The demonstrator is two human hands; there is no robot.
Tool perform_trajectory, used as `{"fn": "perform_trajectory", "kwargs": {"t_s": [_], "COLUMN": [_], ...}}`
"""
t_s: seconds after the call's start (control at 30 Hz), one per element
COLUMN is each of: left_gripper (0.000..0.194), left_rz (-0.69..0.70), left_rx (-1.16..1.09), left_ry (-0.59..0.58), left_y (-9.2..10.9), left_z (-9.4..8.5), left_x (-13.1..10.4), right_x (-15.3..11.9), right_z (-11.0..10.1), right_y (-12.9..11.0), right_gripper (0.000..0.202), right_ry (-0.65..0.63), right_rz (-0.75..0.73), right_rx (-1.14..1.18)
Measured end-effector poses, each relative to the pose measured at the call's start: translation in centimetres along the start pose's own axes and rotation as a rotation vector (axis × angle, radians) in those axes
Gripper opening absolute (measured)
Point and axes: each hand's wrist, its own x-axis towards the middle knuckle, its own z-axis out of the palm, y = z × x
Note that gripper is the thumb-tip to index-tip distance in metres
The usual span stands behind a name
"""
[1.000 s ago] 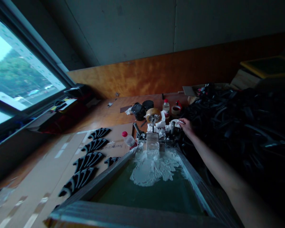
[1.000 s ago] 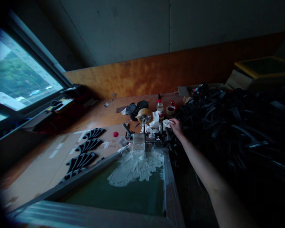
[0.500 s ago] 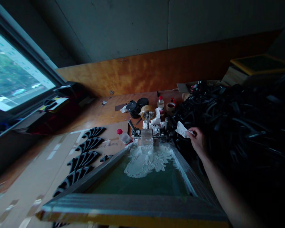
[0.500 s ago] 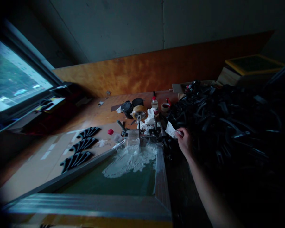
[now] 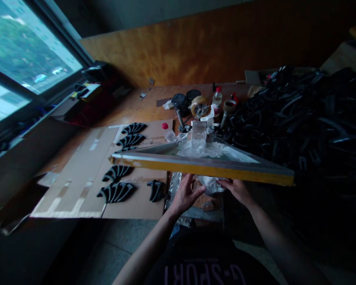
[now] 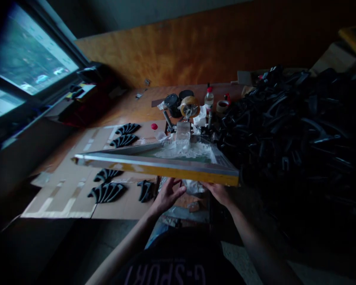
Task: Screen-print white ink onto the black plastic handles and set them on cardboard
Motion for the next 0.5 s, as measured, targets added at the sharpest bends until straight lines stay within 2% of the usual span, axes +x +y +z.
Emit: {"fn": "perform_trajectory", "kwargs": {"t_s": [0.07,0.13,0.2,0.27,0.4,0.5], "left_gripper": [0.052,0.037,0.024,0.021,0.029,0.038], "left_rz": [0.013,-0.054,-0.144,-0.205,-0.282,-0.343], "left_rx": [-0.082,-0.080,-0.123,-0.236,-0.482,-0.615], "left_ry": [-0.059,-0.078,-0.051,-0.002,0.048,0.028], "left_y": [1.0,1.0,0.3,-0.7,-2.0,-2.5], "left_z": [0.2,0.0,-0.1,-0.2,-0.2,-1.2], "left_x": [0.1,-0.2,-0.7,-1.0,-1.0,-0.7], "right_x": [-0.1,-0.1,-0.3,-0.8,-2.2,-2.8], "right_z": [0.7,1.0,1.3,2.1,5.4,8.7], "right_y": [-2.1,-3.7,-4.5,-4.4,-3.8,-4.4], "right_gripper": [0.021,0.019,0.019,0.020,0.023,0.030], "right_ry": [-0.086,-0.116,-0.070,0.009,0.178,0.204], "right_rz": [0.002,-0.021,-0.034,-0.045,-0.163,-0.260], "right_rx": [0.052,0.049,-0.014,-0.120,-0.356,-0.451]}}
